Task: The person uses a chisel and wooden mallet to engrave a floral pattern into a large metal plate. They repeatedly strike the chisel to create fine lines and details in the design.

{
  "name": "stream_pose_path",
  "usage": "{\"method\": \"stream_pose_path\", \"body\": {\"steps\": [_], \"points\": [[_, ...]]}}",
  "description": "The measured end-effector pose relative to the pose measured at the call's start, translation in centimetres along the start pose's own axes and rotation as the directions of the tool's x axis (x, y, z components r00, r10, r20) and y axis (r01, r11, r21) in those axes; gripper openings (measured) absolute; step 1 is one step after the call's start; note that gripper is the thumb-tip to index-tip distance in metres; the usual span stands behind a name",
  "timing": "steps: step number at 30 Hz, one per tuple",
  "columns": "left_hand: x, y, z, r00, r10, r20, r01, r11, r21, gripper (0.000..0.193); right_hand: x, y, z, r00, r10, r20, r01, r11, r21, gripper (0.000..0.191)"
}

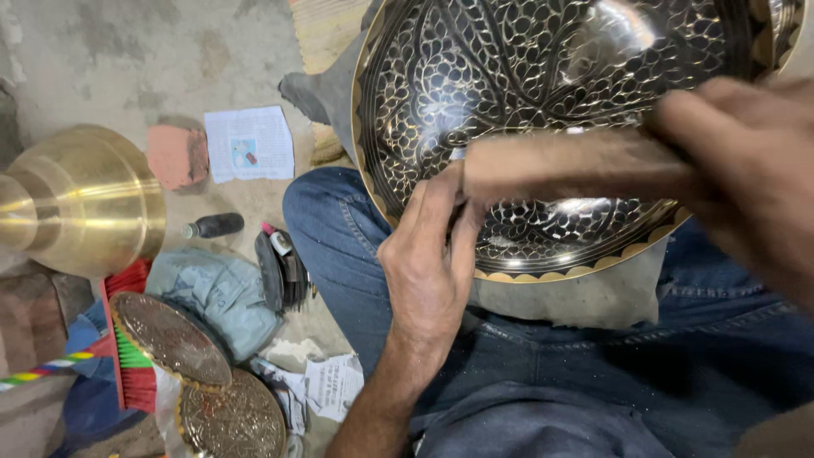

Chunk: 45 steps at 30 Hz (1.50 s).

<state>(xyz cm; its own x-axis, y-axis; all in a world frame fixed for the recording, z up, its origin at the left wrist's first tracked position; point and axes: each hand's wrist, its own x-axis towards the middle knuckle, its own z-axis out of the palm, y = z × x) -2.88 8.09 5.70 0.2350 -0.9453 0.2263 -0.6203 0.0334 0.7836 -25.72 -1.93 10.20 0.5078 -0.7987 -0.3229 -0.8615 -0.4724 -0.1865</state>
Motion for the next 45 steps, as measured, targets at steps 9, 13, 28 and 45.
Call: {"method": "stream_pose_path", "body": {"steps": [9, 13, 28, 45], "points": [[-0.1, 0.1, 0.0, 0.999, 0.028, -0.025, -0.029, 0.999, -0.029, 0.034, 0.3, 1.1, 1.0, 0.995, -0.044, -0.095, 0.056, 0.99, 0.127, 0.04], [0.0, 0.1, 0.1, 1.0, -0.002, -0.006, 0.002, 0.996, -0.089, 0.033, 0.3, 1.3, 1.5, 0.997, -0.051, -0.053, 0.054, 0.997, 0.063, 0.043], [-0.1, 0.1, 0.1, 1.0, 0.003, 0.0, -0.003, 0.998, -0.07, 0.035, -0.7, 1.7, 2.1, 0.996, -0.022, -0.087, 0.032, 0.993, 0.112, 0.043], [-0.2, 0.8, -0.4, 0.999, 0.044, 0.003, -0.043, 0.997, -0.058, 0.032, -1.7, 2.5, 3.4, 0.997, 0.043, 0.059, -0.042, 0.999, -0.012, 0.038]]}}
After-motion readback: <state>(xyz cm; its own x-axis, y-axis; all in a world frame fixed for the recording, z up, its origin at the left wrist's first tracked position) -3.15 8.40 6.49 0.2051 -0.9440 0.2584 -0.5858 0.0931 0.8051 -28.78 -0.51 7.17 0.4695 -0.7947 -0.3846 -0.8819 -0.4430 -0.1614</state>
